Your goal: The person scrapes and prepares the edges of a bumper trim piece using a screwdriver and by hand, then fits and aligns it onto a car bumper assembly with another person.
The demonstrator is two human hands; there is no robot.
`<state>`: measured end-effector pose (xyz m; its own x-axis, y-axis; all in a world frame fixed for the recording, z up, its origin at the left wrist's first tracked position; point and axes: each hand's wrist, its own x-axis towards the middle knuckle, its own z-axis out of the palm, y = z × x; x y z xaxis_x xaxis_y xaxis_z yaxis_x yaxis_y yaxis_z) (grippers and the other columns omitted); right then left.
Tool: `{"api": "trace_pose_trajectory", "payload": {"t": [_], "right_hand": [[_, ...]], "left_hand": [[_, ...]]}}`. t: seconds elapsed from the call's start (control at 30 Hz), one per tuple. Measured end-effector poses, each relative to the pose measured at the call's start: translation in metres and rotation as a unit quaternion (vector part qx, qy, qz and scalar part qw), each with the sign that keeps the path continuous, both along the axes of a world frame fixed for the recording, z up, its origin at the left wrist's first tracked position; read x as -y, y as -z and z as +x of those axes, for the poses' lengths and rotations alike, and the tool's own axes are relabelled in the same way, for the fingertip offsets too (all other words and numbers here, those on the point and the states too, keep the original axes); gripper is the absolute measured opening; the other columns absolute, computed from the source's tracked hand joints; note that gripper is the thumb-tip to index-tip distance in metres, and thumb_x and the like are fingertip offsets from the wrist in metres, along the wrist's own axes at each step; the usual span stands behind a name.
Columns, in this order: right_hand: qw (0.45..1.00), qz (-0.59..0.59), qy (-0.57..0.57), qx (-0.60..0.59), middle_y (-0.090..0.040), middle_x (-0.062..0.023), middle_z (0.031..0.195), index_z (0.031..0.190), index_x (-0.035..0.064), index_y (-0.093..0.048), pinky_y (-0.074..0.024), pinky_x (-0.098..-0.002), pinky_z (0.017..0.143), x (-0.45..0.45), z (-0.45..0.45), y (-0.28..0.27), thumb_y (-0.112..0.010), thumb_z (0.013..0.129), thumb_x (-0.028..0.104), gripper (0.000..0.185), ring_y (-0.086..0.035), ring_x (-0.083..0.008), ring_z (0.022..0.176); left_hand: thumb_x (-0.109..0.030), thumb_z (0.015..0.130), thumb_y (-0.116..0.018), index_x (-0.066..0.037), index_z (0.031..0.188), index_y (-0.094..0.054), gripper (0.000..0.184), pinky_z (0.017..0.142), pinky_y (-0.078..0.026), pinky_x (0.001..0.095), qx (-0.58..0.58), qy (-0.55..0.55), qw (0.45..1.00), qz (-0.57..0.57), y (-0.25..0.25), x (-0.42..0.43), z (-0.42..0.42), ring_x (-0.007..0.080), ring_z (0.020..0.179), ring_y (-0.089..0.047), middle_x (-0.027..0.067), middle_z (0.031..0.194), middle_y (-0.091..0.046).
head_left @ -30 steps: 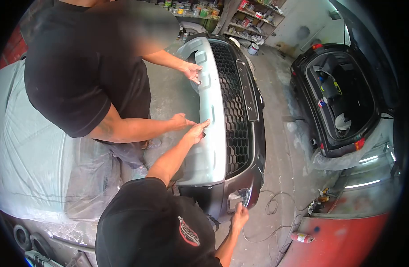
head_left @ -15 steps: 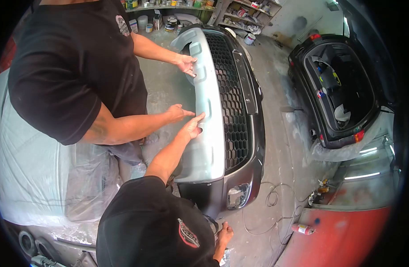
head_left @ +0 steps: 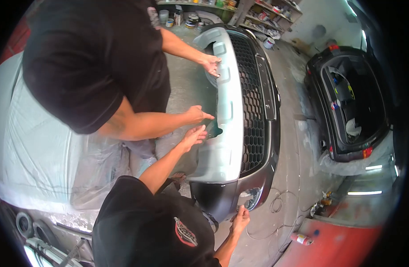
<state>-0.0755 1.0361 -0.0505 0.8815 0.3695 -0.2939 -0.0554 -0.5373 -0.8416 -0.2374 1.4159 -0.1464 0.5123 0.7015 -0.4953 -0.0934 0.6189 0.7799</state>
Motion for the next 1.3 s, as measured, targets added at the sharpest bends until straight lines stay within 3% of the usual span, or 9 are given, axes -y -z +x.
{"api": "trace_pose_trajectory", "payload": {"t": [0.2,0.33,0.4,0.5,0.6,0.73,0.87,1.03,1.3], "right_hand": [[0.992,0.047,-0.081,-0.081,-0.045,0.0006,0.052,0.089,0.0002,-0.062,-0.0289,-0.0248,0.035,-0.014,-0.03,0.0,-0.06,0.097,0.035,0.036,-0.039,-0.0077,0.037],[0.975,0.051,-0.156,-0.15,-0.046,0.0017,0.053,0.094,-0.0002,-0.065,-0.0291,-0.0241,0.036,-0.016,-0.069,0.012,-0.061,0.097,0.034,0.035,-0.039,-0.0074,0.038],[0.958,0.045,-0.2,-0.203,-0.046,0.002,0.053,0.097,-0.0003,-0.066,-0.0291,-0.0238,0.036,-0.015,-0.094,0.016,-0.061,0.097,0.034,0.034,-0.039,-0.0073,0.038],[0.92,-0.014,-0.288,-0.266,-0.047,0.0041,0.057,0.098,-0.0003,-0.066,-0.0309,-0.0221,0.041,-0.009,-0.128,0.014,-0.062,0.097,0.031,0.031,-0.038,-0.0049,0.044],[0.863,0.006,-0.317,-0.394,-0.043,0.007,0.058,0.098,-0.001,-0.066,-0.0317,-0.0203,0.047,-0.015,-0.156,0.004,-0.062,0.097,0.029,0.03,-0.037,-0.0037,0.051],[0.804,0.058,-0.456,-0.377,-0.037,0.0091,0.059,0.083,0.0011,-0.065,-0.0242,-0.0224,0.053,-0.048,-0.195,-0.022,-0.061,0.096,0.036,0.038,-0.03,-0.0044,0.055],[0.723,0.057,-0.539,-0.428,-0.043,0.0067,0.064,0.081,0.0026,-0.065,-0.0277,-0.0208,0.055,-0.071,-0.232,-0.025,-0.057,0.098,0.035,0.038,-0.038,-0.0046,0.062],[0.724,0.043,-0.59,-0.355,-0.047,0.0056,0.067,0.084,0.0038,-0.066,-0.0304,-0.0216,0.056,-0.087,-0.281,-0.023,-0.054,0.098,0.045,0.045,-0.039,-0.0049,0.062],[0.699,0.051,-0.638,-0.318,-0.052,0.0035,0.073,0.086,0.0056,-0.065,-0.0368,-0.0216,0.063,-0.118,-0.339,-0.025,-0.05,0.099,0.047,0.046,-0.046,-0.0063,0.07]], "left_hand": [[-0.06,0.089,-0.059,-0.002,0.127,-0.055,0.07,0.094,-0.049,0.0417,-0.097,0.007,0.993,-0.068,0.057,0.118,-0.112,0.0249,0.111,-0.06,0.0144,0.118,-0.064],[-0.065,0.088,-0.055,-0.002,0.125,-0.062,0.073,0.097,-0.046,0.0407,-0.334,0.293,0.886,0.132,0.126,0.219,-0.222,0.0299,0.116,-0.059,0.0173,0.121,-0.065],[-0.069,0.089,-0.048,-0.002,0.131,-0.057,0.08,0.1,-0.044,0.0424,-0.382,0.386,0.836,0.073,0.124,0.269,-0.265,0.037,0.12,-0.056,0.0213,0.128,-0.061],[-0.067,0.09,-0.047,-0.001,0.131,-0.056,0.078,0.102,-0.042,0.0423,-0.203,0.225,0.926,-0.223,0.104,0.297,-0.288,0.0385,0.123,-0.053,0.0263,0.131,-0.057],[-0.071,0.089,-0.046,0.002,0.125,-0.062,0.082,0.099,-0.044,0.0405,-0.372,0.428,0.82,0.077,0.074,0.268,-0.289,0.0314,0.118,-0.058,0.0207,0.126,-0.061],[-0.064,0.095,-0.044,-0.002,0.121,-0.064,0.071,0.092,-0.048,0.0357,-0.037,0.337,0.939,-0.057,0.032,0.243,-0.234,0.0231,0.104,-0.062,0.0126,0.112,-0.067],[-0.062,0.097,-0.041,-0.005,0.108,-0.067,0.064,0.067,-0.049,0.0259,0.105,0.37,0.919,-0.08,-0.079,0.218,-0.215,0.0123,0.079,-0.062,0.0043,0.09,-0.067],[-0.058,0.101,-0.036,-0.005,0.099,-0.06,0.058,0.062,-0.044,0.0239,0.194,0.368,0.886,-0.206,-0.074,0.212,-0.248,0.0097,0.071,-0.055,0.0014,0.085,-0.059],[-0.052,0.103,-0.032,-0.007,0.101,-0.06,0.053,0.064,-0.046,0.0307,0.049,0.268,0.882,0.383,-0.042,0.191,-0.312,0.0152,0.071,-0.057,0.0042,0.086,-0.062]]}}
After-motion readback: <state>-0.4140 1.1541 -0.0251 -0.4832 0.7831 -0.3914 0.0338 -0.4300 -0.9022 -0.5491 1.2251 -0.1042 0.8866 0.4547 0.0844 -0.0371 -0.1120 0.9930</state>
